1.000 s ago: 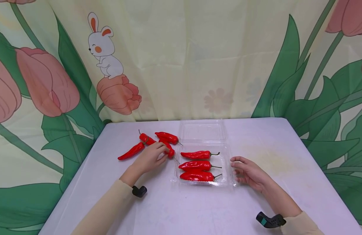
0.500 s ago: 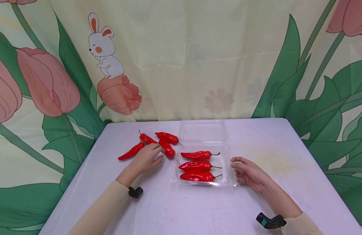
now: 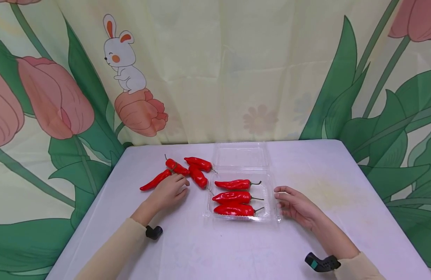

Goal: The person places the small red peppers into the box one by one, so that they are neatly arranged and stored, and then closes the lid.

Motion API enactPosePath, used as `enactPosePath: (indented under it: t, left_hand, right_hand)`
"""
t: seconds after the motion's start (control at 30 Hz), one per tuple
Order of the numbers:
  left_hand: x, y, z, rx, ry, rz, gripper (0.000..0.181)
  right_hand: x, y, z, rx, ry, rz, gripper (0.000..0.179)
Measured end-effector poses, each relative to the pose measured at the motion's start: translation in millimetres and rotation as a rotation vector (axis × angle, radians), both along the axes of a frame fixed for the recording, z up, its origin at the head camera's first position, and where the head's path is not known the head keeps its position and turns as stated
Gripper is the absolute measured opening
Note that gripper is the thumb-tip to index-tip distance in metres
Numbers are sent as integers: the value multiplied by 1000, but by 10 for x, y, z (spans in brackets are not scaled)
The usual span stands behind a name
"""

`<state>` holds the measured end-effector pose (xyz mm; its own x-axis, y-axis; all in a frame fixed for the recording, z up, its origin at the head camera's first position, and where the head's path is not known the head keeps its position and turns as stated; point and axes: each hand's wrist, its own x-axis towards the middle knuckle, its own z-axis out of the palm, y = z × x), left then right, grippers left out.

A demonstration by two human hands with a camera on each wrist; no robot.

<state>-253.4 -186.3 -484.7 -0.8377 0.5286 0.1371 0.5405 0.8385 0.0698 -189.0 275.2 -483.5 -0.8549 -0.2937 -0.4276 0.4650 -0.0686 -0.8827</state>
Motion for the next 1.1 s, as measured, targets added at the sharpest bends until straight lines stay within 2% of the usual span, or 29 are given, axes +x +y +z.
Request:
enactPosePath:
  t: [0.2, 0.53, 1.1]
  left_hand:
    - [4, -26, -34, -33, -4, -21, 30]
    - [26, -77, -15, -44, -24, 10, 33]
    - [-20, -319, 38, -2, -4, 43, 37]
  right_hand:
    - [48, 33, 8, -13, -3, 11, 22]
    - [25, 15, 21, -47, -5, 16, 21]
    - [-6, -6, 50, -18, -9, 19, 26]
